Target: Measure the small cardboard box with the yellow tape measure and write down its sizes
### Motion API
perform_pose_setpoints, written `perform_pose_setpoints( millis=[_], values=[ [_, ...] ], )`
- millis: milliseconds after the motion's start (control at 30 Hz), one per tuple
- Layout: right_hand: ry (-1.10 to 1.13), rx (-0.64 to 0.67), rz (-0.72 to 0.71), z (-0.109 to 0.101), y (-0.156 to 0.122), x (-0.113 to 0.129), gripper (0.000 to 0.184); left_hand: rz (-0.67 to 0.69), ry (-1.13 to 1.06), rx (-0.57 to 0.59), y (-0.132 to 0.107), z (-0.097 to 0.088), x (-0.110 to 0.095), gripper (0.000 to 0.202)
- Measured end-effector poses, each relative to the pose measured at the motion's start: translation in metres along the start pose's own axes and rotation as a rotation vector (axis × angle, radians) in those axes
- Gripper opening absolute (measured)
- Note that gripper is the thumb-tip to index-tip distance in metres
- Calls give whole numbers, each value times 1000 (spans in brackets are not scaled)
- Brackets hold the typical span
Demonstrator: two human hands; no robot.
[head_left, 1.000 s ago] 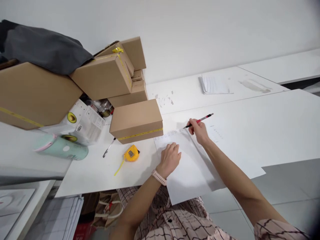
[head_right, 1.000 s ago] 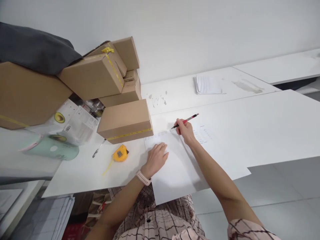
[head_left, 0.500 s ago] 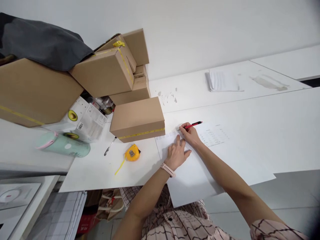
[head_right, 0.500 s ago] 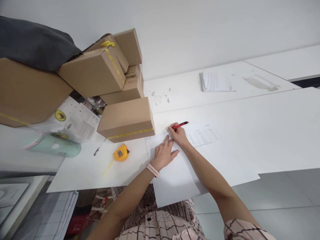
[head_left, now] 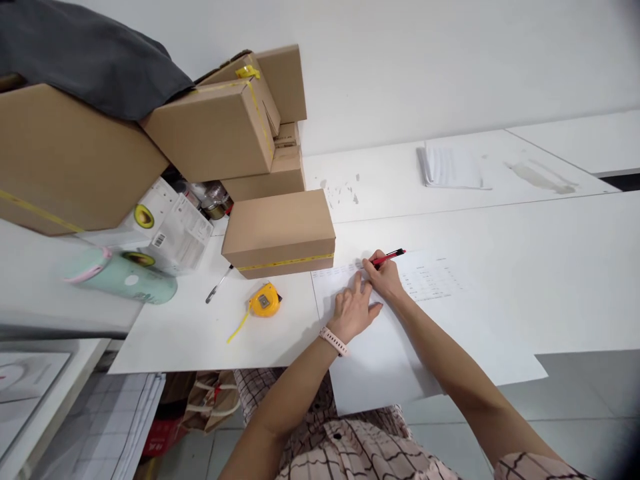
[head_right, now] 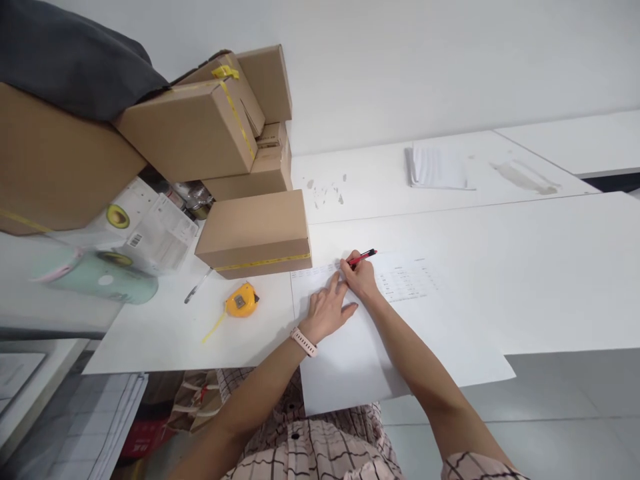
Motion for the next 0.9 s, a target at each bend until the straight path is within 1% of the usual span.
perform_pose_setpoints(
  millis=[133, 300, 467, 600, 900],
  values=[
    [-1, 31, -11, 4, 1, -1, 26, -5, 74, -42, -1, 0, 0, 54],
    [9, 21, 6, 4, 0, -3, 26, -14, 140, -56, -1, 1, -1, 55],
    [25, 16, 18, 4, 0, -3, 27, -8, 148, -74, -1, 1, -1, 54],
    [5, 20, -7, 5, 1, -1, 27, -9, 143, -68, -2, 0, -1, 55],
    [-30, 5, 9, 4, 1, -3, 24, -12, 135, -52, -2, -1, -1, 54]
  ],
)
Point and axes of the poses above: each hand's wrist, its own y-axis towards the middle knuckle, its own z-axis out of the palm, x = y × z, the point moved 6 cm from there along y, towards the middle knuckle, and after that the axes turned 10 degrees about -z, right-handed, at the moved point
